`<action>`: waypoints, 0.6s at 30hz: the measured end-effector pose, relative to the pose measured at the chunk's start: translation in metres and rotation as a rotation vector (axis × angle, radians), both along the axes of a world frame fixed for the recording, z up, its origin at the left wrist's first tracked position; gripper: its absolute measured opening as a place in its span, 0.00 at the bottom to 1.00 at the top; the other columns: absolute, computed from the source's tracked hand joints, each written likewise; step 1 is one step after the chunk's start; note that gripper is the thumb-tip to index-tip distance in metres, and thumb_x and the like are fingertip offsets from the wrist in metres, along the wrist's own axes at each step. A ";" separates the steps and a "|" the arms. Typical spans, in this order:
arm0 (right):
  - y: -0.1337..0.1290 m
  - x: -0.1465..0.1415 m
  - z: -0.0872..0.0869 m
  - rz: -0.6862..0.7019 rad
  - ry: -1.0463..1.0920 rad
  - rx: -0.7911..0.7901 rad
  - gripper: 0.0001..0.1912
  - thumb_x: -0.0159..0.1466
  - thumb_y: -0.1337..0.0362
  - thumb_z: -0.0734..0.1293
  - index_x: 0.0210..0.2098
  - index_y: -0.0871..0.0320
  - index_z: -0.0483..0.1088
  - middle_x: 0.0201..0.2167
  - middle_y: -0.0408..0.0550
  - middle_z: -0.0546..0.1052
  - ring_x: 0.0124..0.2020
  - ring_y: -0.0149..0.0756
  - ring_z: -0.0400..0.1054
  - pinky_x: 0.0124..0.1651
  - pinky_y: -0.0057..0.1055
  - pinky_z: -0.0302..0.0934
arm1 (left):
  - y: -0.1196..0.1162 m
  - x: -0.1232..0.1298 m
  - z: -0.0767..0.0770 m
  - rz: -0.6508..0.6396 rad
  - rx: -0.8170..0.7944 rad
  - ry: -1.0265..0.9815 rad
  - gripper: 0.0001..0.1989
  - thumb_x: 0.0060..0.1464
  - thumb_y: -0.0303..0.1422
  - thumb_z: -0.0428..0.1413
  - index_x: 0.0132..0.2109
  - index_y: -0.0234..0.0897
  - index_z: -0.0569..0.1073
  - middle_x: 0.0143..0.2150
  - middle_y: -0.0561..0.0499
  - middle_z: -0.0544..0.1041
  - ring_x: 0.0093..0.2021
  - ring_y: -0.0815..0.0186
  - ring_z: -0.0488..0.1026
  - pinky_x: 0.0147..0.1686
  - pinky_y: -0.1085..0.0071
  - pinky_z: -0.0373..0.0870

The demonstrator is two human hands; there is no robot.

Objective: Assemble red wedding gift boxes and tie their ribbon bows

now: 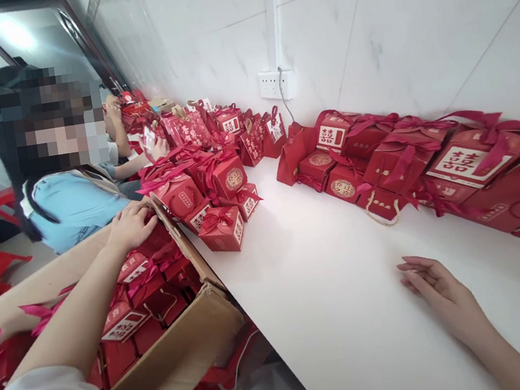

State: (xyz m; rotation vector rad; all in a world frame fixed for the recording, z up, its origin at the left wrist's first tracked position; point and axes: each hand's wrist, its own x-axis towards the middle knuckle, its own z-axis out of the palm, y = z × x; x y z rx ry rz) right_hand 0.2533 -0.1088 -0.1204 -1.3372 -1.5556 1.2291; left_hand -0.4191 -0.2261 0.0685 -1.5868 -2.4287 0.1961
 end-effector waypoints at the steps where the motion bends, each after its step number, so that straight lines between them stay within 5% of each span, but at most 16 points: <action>1: 0.000 0.000 0.000 0.004 -0.002 0.002 0.25 0.62 0.45 0.67 0.53 0.51 0.66 0.49 0.49 0.75 0.42 0.39 0.73 0.45 0.33 0.69 | 0.003 0.000 0.001 -0.010 -0.033 0.001 0.25 0.65 0.45 0.41 0.53 0.29 0.70 0.63 0.39 0.66 0.61 0.54 0.59 0.60 0.53 0.48; 7: 0.001 -0.002 0.002 0.036 -0.024 0.004 0.23 0.64 0.45 0.64 0.53 0.50 0.66 0.50 0.49 0.74 0.44 0.40 0.72 0.48 0.37 0.67 | 0.007 0.012 0.004 -0.076 -0.087 0.041 0.14 0.59 0.38 0.49 0.41 0.32 0.74 0.50 0.46 0.76 0.55 0.61 0.63 0.59 0.63 0.50; 12: 0.001 -0.007 0.007 0.048 -0.025 0.022 0.21 0.66 0.46 0.63 0.52 0.50 0.66 0.49 0.49 0.74 0.43 0.40 0.71 0.48 0.38 0.66 | -0.002 0.055 0.029 0.044 0.250 0.172 0.22 0.65 0.38 0.36 0.50 0.27 0.68 0.49 0.38 0.70 0.53 0.54 0.64 0.54 0.61 0.56; 14: 0.002 -0.010 0.010 0.052 -0.026 0.033 0.20 0.66 0.46 0.63 0.52 0.51 0.66 0.48 0.50 0.74 0.42 0.40 0.71 0.47 0.38 0.66 | 0.004 0.089 0.042 -0.009 0.397 0.166 0.25 0.66 0.41 0.33 0.52 0.29 0.67 0.48 0.40 0.71 0.52 0.56 0.66 0.53 0.64 0.58; 16: 0.003 -0.011 0.011 0.066 -0.018 0.051 0.20 0.67 0.47 0.63 0.51 0.51 0.65 0.47 0.50 0.74 0.41 0.39 0.71 0.48 0.39 0.65 | 0.017 0.126 0.050 -0.152 0.305 0.059 0.24 0.66 0.45 0.36 0.52 0.35 0.68 0.47 0.44 0.73 0.47 0.58 0.71 0.48 0.65 0.63; 18: 0.004 -0.013 0.013 0.072 -0.023 0.066 0.19 0.67 0.48 0.62 0.51 0.51 0.65 0.47 0.49 0.74 0.40 0.39 0.72 0.47 0.39 0.65 | 0.036 0.158 0.048 -0.105 0.084 0.004 0.30 0.60 0.54 0.40 0.49 0.35 0.72 0.43 0.41 0.76 0.44 0.48 0.73 0.44 0.57 0.64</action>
